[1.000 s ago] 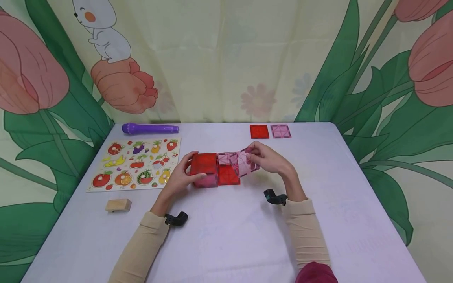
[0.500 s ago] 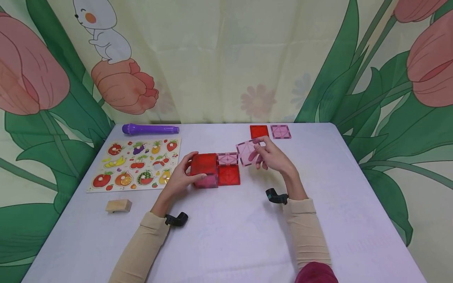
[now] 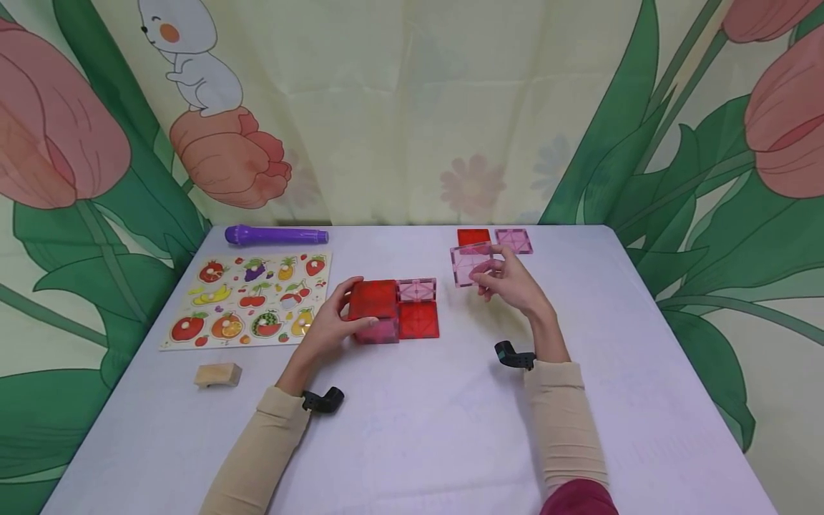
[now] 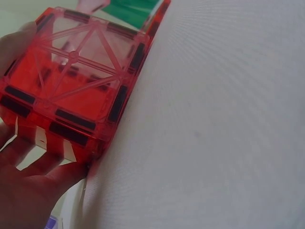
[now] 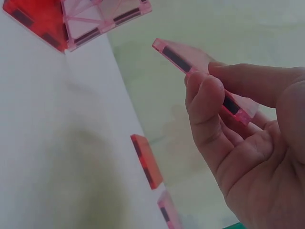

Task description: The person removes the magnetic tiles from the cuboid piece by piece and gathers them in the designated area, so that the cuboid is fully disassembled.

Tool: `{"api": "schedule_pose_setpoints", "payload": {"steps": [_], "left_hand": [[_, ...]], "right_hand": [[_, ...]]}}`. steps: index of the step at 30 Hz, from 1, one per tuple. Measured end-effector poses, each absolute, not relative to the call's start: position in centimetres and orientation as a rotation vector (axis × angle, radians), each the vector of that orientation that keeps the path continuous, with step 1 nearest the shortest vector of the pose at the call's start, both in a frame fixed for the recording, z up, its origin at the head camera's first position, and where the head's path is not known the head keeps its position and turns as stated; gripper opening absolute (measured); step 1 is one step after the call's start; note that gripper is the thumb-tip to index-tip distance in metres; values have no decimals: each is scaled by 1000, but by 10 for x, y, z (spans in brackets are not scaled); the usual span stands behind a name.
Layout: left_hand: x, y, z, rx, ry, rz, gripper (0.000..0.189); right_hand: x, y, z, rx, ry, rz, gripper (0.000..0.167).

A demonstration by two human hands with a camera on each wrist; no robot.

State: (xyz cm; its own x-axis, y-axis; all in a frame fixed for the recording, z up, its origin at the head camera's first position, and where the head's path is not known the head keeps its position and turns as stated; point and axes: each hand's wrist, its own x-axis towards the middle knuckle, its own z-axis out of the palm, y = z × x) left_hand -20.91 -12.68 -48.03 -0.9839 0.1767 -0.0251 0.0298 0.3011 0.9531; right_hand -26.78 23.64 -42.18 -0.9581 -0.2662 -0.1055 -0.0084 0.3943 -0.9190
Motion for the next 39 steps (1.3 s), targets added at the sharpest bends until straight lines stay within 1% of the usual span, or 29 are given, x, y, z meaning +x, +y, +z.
{"api": "schedule_pose_setpoints", "payload": {"steps": [5, 11, 15, 21, 26, 29, 39], "left_hand": [[-208, -126, -480, 181, 2441, 1769, 87], [-208, -126, -480, 176, 2441, 1777, 89], [-208, -126, -480, 178, 2442, 1775, 89], [-208, -126, -482, 174, 2451, 1772, 88], [-208, -125, -482, 164, 2449, 1772, 85], [-208, -125, -482, 161, 2447, 1776, 85], [-208, -125, -482, 167, 2458, 1770, 85]], "right_hand": [[-269, 247, -423, -183, 2478, -1645, 62], [-273, 259, -424, -91, 2541, -1688, 64], [-275, 267, -424, 13, 2588, -1696, 65], [-279, 274, -428, 182, 2675, -1811, 56], [-285, 282, -433, 375, 2707, -1830, 53], [-289, 288, -435, 445, 2702, -1855, 50], [-299, 311, -446, 625, 2591, -1950, 51]]}}
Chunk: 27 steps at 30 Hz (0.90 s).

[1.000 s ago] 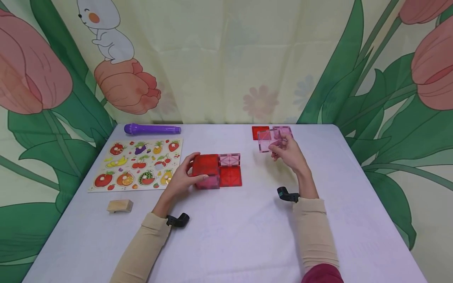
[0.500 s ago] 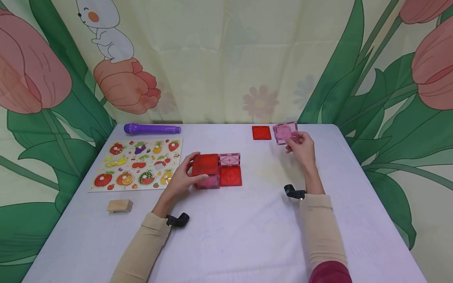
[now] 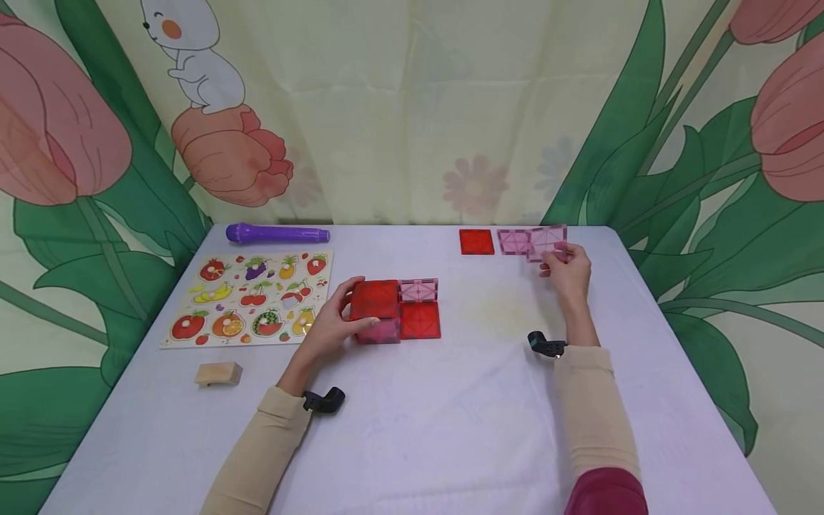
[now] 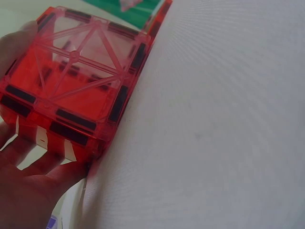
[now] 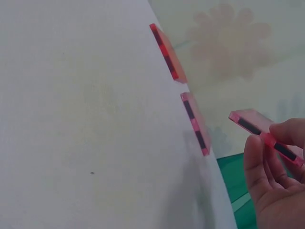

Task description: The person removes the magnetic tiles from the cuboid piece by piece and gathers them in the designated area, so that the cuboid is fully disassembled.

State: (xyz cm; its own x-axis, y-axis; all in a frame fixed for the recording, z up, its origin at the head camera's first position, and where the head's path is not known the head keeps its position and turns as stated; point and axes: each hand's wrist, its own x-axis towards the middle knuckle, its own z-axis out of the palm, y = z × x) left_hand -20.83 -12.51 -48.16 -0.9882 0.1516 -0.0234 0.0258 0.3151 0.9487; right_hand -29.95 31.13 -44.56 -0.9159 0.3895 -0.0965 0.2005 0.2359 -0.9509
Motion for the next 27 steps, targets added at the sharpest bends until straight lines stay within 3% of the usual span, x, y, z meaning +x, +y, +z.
{"api": "schedule_pose_setpoints", "payload": {"steps": [27], "left_hand": [[-209, -126, -483, 177, 2420, 1806, 90]], "right_hand": [[-330, 348, -459, -920, -2435, 1599, 68]]}}
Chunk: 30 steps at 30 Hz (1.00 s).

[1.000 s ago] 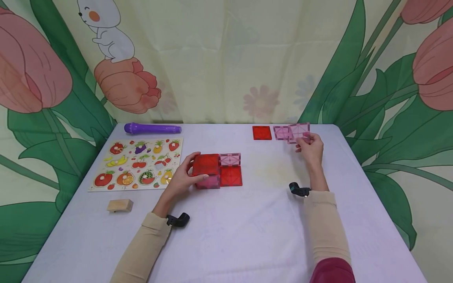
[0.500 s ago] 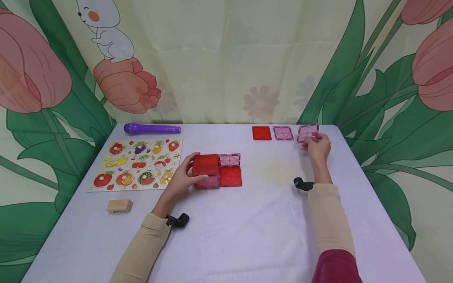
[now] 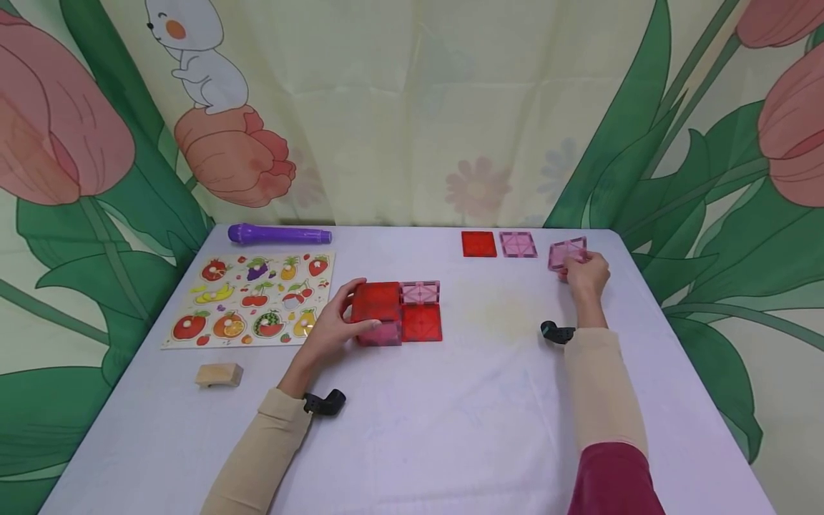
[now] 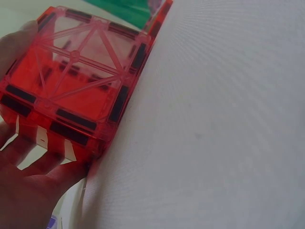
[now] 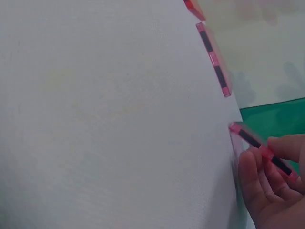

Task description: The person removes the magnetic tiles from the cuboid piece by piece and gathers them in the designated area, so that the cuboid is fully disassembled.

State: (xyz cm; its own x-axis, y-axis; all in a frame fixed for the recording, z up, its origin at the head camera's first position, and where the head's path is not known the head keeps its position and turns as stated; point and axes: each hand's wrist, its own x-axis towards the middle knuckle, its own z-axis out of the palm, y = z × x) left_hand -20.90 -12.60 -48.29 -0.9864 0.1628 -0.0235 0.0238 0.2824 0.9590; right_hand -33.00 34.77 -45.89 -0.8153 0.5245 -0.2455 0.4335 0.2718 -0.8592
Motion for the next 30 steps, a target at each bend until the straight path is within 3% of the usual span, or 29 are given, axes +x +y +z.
{"api": "schedule_pose_setpoints", "payload": {"steps": [11, 30], "left_hand": [[-209, -126, -480, 167, 2447, 1783, 86], [-209, -126, -484, 182, 2422, 1800, 90]], "right_hand": [[-337, 341, -462, -808, -2626, 1430, 102], [-343, 332, -468, -825, -2718, 1222, 96]]}}
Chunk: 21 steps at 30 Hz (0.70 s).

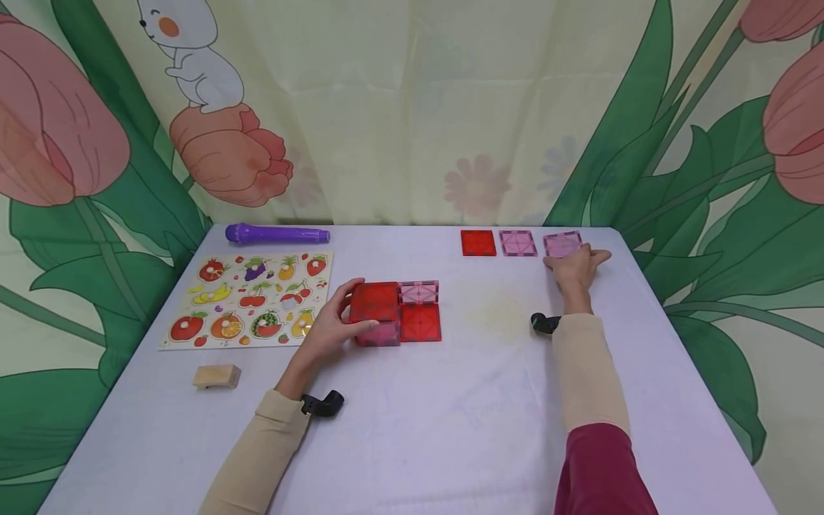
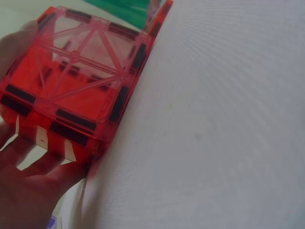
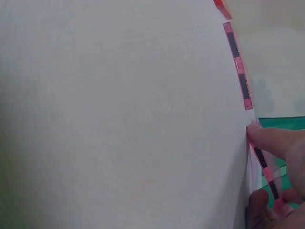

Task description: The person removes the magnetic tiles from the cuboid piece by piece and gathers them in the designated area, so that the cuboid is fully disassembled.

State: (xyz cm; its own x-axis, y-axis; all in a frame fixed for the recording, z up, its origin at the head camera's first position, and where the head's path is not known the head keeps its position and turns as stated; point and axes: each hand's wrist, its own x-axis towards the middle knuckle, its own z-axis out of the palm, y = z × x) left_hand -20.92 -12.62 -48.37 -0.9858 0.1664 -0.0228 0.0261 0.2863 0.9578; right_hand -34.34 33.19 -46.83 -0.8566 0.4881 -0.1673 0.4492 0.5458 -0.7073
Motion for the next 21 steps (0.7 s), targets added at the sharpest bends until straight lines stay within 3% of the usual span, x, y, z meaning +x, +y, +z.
{"api": "schedule_pose_setpoints", "payload": {"steps": [21], "left_hand": [[-210, -126, -483, 171, 2419, 1795, 91]], "right_hand": [[-353, 331, -471, -833, -2795, 1082, 99]]}}
